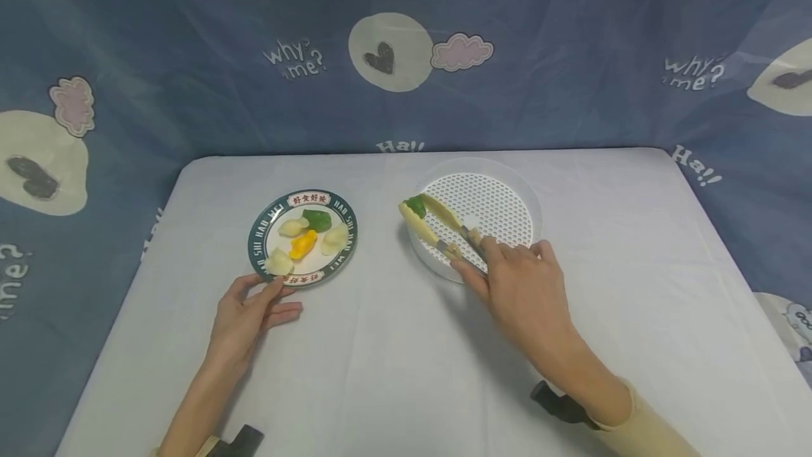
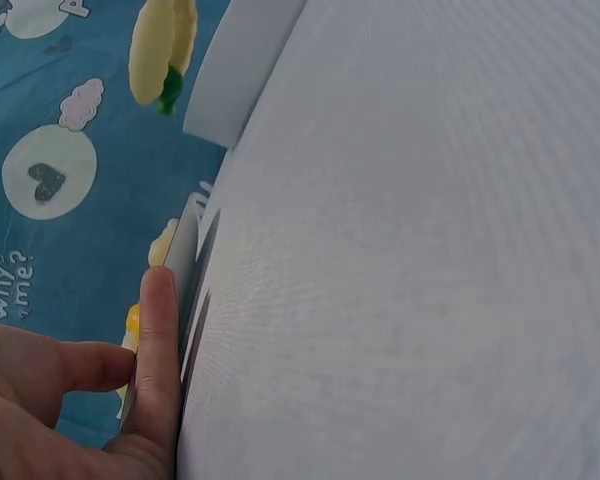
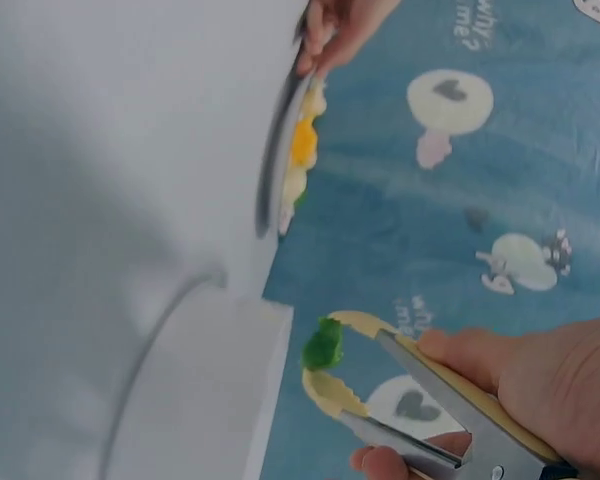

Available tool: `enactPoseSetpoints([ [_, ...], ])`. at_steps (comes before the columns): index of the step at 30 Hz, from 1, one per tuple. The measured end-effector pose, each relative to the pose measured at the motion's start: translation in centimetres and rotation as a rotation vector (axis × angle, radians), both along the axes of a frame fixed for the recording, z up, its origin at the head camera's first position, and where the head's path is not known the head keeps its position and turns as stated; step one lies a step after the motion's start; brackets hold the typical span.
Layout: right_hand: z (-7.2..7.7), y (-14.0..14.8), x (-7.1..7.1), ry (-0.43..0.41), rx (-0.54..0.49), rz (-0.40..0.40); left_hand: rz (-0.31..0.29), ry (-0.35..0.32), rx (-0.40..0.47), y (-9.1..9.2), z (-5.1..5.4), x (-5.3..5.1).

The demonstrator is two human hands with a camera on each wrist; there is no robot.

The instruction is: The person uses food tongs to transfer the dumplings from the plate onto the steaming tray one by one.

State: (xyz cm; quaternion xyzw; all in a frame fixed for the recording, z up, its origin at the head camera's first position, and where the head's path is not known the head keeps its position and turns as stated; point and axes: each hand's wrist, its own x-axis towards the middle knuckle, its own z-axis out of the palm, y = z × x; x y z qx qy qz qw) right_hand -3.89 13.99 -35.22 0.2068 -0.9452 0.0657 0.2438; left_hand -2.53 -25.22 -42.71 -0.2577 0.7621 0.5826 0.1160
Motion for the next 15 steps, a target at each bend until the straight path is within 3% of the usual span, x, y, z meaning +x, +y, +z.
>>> enactPoseSetpoints([
  [15, -0.1, 1.3, -0.1, -0.087, -0.018, -0.068, 0.007, 0.019, 0.008, 0.0, 0.0, 0.0],
])
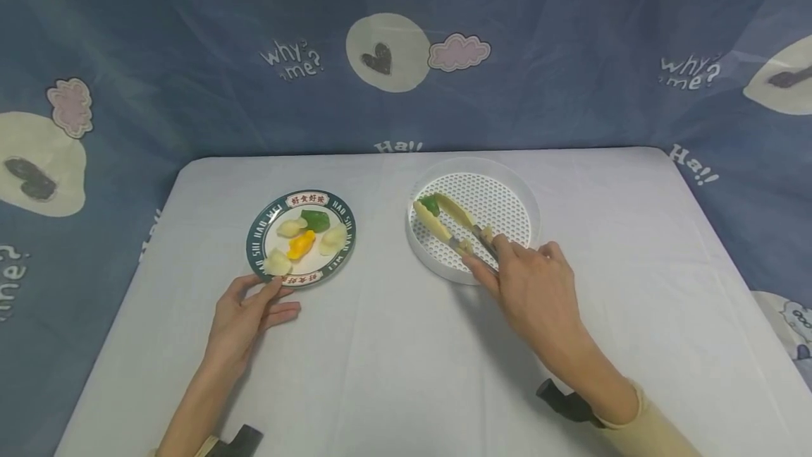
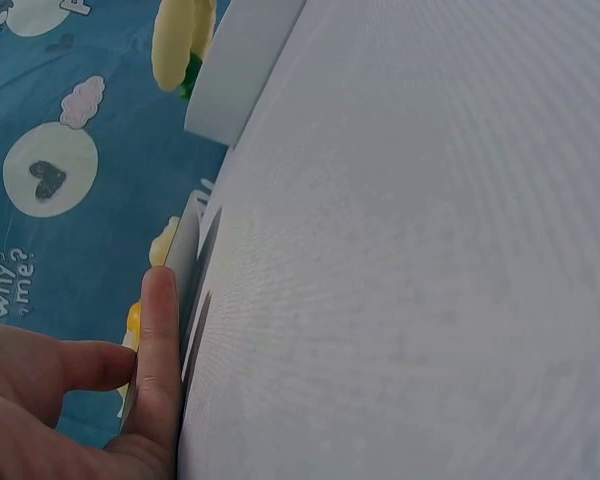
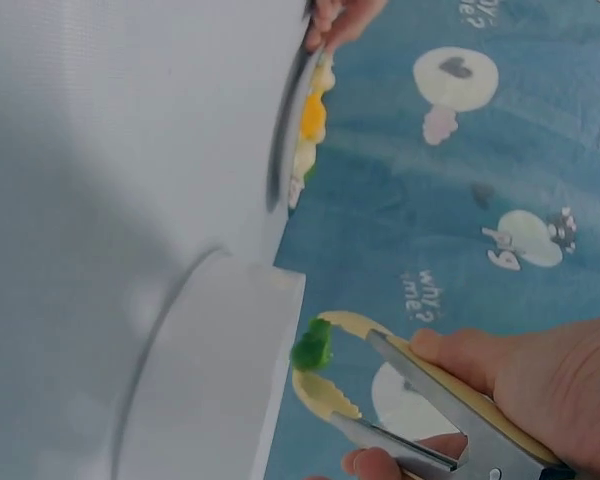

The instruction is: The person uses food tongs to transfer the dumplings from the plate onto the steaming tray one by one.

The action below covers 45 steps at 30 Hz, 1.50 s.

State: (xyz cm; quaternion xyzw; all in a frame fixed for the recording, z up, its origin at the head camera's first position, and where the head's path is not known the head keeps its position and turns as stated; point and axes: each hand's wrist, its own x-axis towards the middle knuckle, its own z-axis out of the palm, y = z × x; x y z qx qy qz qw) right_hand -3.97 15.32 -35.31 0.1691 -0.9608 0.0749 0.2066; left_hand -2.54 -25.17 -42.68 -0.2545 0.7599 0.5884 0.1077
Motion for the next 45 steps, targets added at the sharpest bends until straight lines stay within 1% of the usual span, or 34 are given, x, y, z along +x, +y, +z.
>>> enactPoseSetpoints([
  [12, 0.0, 0.1, 0.1, -0.004, 0.0, -0.031, -0.015, -0.007, 0.0, 0.2, -0.2, -0.1],
  [22, 0.0, -0.6, 0.0, 0.029, -0.019, -0.005, -0.011, -0.013, 0.001, 0.2, 0.0, -0.1],
  [27, -0.3, -1.7, 0.2, 0.048, -0.006, 0.021, -0.017, -0.016, -0.01, -0.1, 0.3, 0.1],
  [34, -0.6, -3.7, 0.4, 0.07, 0.031, 0.076, -0.016, -0.005, -0.009, -0.2, 0.2, -0.1],
  [38, -0.8, -5.0, 0.4, 0.048, 0.061, 0.093, -0.013, -0.006, -0.001, -0.1, 0.1, -0.1],
  [41, -0.8, -5.9, 0.4, 0.005, 0.088, 0.099, -0.016, -0.006, -0.001, -0.1, 0.1, -0.2],
  [45, -1.1, -7.0, 0.3, -0.014, 0.13, 0.108, -0.013, -0.008, -0.012, 0.0, 0.1, -0.2],
])
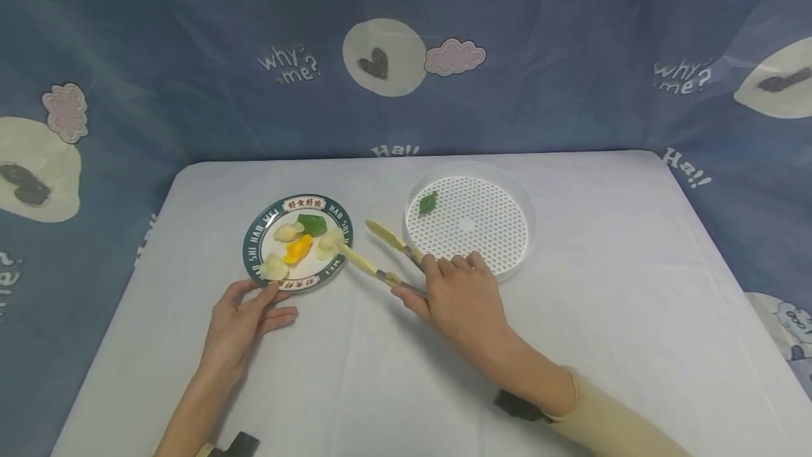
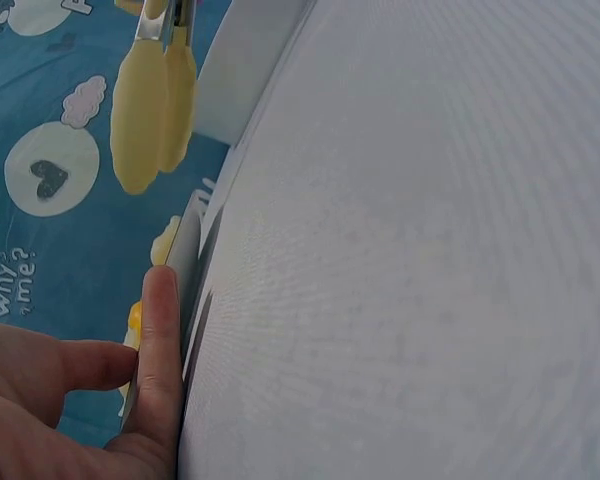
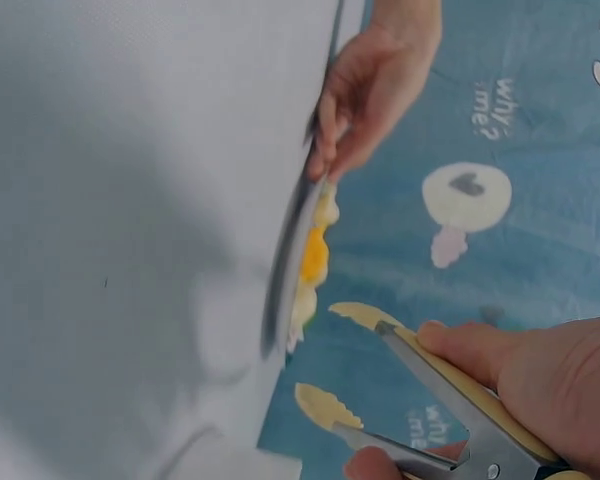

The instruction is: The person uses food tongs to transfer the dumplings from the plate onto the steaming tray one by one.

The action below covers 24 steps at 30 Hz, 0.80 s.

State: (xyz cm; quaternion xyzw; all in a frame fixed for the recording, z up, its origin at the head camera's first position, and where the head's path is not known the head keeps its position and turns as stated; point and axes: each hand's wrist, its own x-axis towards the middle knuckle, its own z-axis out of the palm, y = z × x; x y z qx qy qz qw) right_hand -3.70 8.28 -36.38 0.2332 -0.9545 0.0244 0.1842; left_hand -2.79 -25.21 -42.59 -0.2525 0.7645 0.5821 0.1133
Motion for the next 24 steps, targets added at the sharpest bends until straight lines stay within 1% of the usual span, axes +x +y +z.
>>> enactPoseSetpoints([
  [5, -0.5, -1.3, -0.2, -0.005, 0.036, 0.014, 0.001, -0.004, -0.015, -0.1, -0.2, 0.2],
  [11, -0.6, -2.8, -0.9, 0.028, 0.081, 0.033, 0.003, 0.007, -0.003, 0.0, -0.2, 0.2],
  [19, -0.6, -4.3, -1.7, -0.028, 0.142, 0.04, 0.0, 0.011, -0.01, -0.1, -0.1, 0.1],
  [24, -0.8, -4.8, -2.1, -0.027, 0.169, 0.066, -0.001, 0.008, -0.009, -0.1, -0.1, 0.1],
])
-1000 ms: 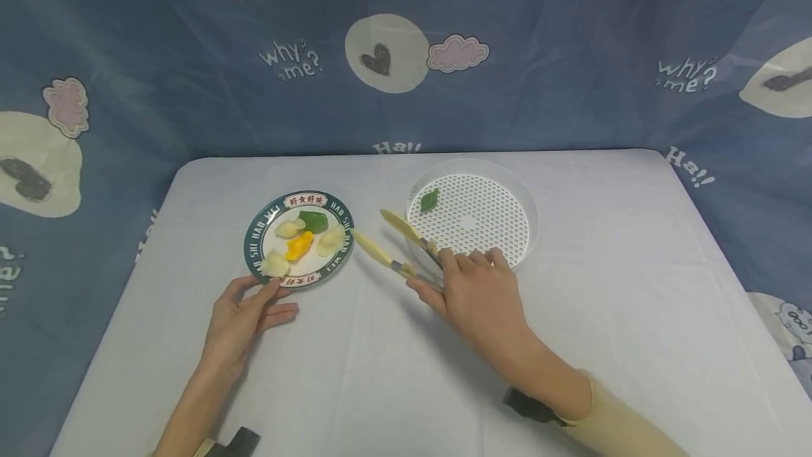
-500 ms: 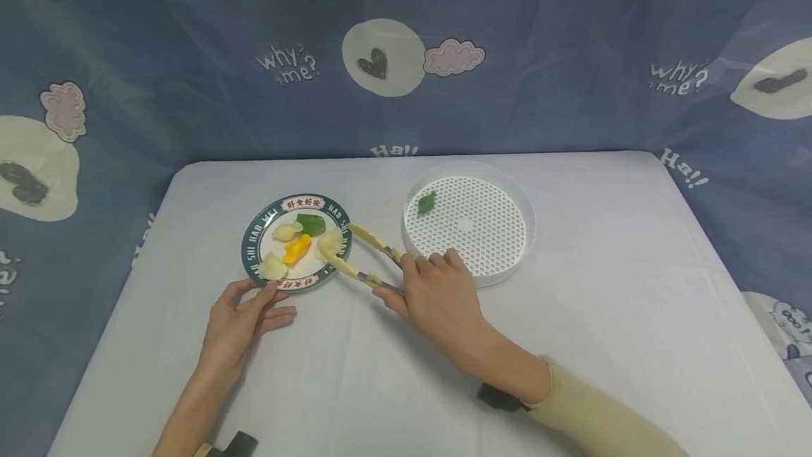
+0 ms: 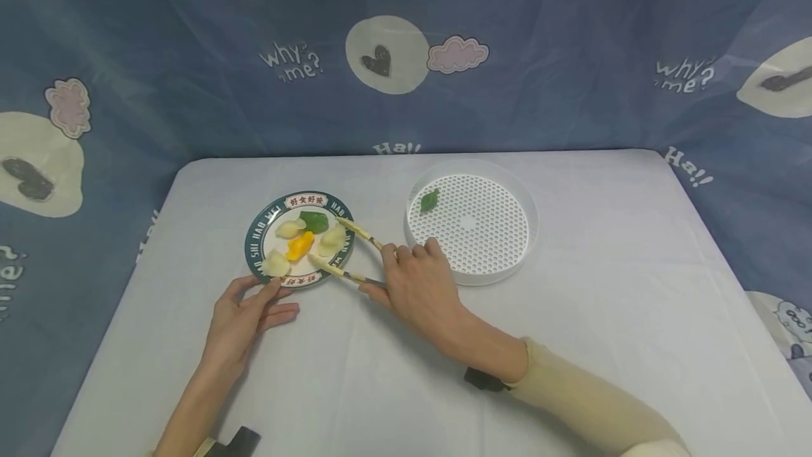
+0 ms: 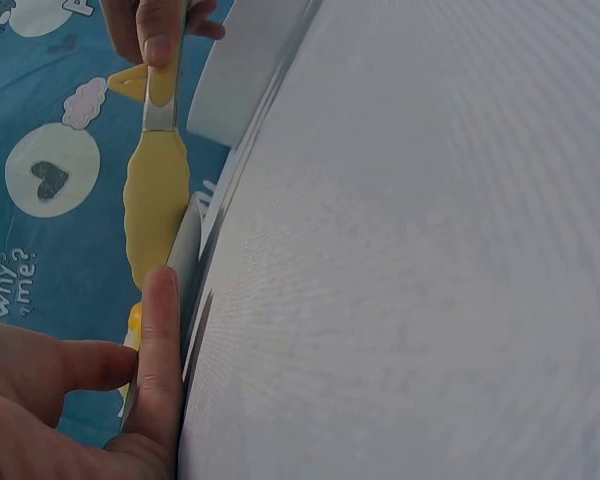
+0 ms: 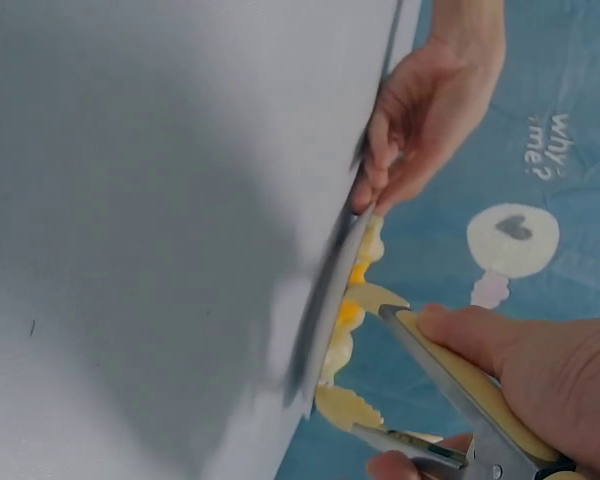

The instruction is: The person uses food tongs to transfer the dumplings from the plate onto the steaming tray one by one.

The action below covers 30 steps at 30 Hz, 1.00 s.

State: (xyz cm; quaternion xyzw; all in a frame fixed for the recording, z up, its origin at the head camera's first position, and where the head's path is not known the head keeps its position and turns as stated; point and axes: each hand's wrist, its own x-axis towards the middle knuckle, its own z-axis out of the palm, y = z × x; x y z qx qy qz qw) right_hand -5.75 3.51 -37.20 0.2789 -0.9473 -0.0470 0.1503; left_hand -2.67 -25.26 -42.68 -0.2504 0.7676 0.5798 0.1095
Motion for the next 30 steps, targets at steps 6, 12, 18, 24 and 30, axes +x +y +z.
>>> enactPoseSetpoints([
  [6, -0.5, -0.1, -0.2, 0.035, 0.014, 0.015, 0.003, -0.008, 0.005, 0.1, -0.1, 0.0],
  [12, -0.6, 0.0, -0.2, 0.01, 0.0, 0.013, 0.006, -0.018, 0.008, 0.0, -0.1, 0.0],
  [18, -0.9, 0.3, -0.2, -0.008, -0.054, 0.025, 0.006, -0.026, 0.015, 0.0, -0.2, 0.0],
  [24, -1.1, 0.8, -0.2, -0.008, -0.112, 0.035, 0.006, -0.024, 0.019, 0.0, -0.3, 0.0],
  [30, -1.0, 1.2, -0.3, 0.008, -0.134, 0.06, 0.003, -0.018, 0.013, 0.0, -0.2, 0.0],
])
